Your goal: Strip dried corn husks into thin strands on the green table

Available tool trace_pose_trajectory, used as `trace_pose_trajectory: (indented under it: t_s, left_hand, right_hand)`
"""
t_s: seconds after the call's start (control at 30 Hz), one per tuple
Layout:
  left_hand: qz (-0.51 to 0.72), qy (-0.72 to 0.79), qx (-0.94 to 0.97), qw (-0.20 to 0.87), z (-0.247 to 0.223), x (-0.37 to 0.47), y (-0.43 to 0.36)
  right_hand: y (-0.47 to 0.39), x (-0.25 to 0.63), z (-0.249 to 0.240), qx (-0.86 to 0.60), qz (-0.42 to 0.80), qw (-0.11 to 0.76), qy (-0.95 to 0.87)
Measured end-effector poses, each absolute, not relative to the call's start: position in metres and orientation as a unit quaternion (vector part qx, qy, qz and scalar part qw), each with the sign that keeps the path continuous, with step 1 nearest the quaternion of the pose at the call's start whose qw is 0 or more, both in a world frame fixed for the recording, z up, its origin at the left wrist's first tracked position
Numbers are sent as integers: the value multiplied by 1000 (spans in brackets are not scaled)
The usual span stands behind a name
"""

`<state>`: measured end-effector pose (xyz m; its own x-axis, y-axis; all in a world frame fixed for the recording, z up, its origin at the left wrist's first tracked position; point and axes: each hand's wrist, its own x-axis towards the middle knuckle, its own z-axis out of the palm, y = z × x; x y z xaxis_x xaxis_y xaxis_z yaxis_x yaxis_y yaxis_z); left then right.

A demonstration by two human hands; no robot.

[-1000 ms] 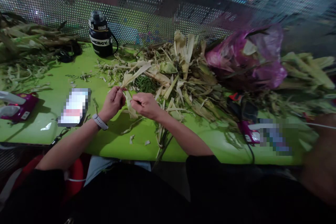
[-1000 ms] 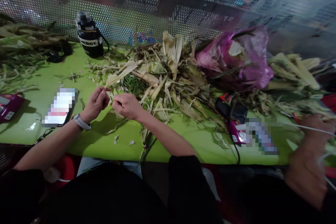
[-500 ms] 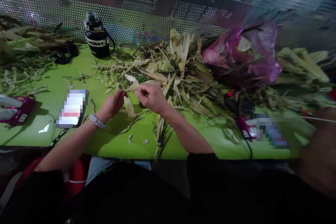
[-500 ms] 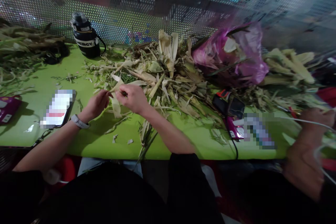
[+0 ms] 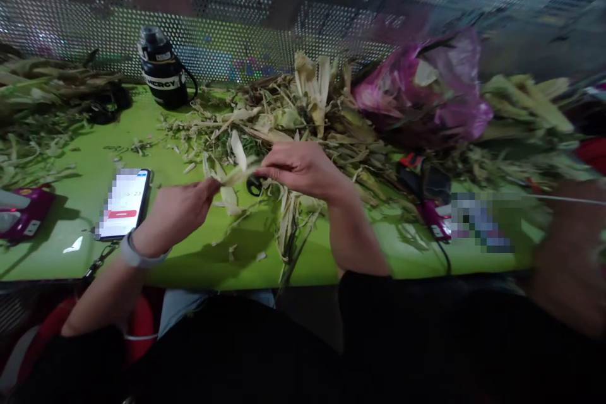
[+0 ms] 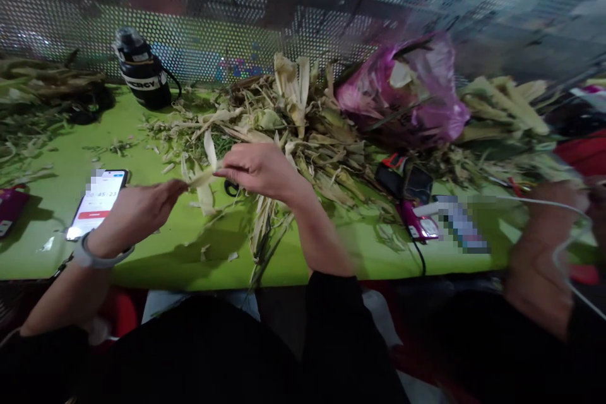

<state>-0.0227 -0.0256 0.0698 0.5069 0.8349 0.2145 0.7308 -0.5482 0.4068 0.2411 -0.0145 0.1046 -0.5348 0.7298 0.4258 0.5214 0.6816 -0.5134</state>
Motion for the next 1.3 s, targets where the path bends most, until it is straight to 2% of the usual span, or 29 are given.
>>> trace_pose_trajectory:
  t_s: [0.13,0.27,0.3,0.37,0.47,0.6,0.67,0.8,0.9,1.07,1.2,1.3]
  left_hand:
    - [99,282,851,433,83,-24,-22]
    - [40,196,705,680,75,-13,-25]
    - [57,198,658,725,71,-10,-27]
    - [176,223,573,769,65,-7,-28]
    - [357,294,504,730,56,-10,-15]
    - [435,398,558,584,41,-22,17]
    - [403,461,636,469,32,-24,25]
    - [262,549,770,193,25,-17,18]
    - [149,589,791,71,28,-8,8]
    - [76,590,803,32,31,-2,6]
    - [124,594,791,79,28,-3,8]
    - [211,590,765,152,25,-5,11]
  right_hand:
    - [-9,238,105,-328,221,367,-842]
    - [5,212,82,-320,292,415,-800]
    - [9,204,71,-323,324,418,-785]
    - [17,189,46,-336,414,415,-737]
    - [23,171,13,-377,507,365,-684]
    - [20,164,3,-426,539,325,-650]
    - [13,166,12,-429,512,339,-662]
    - [-2,169,33,-417,386,354,-743]
    - [-10,166,38,-382,287,328,-815]
    - [-14,163,36,-346,204,313,-861]
    - [-13,164,33,-331,191,305,-872]
    - [-13,163,32,-325,183,322,-870]
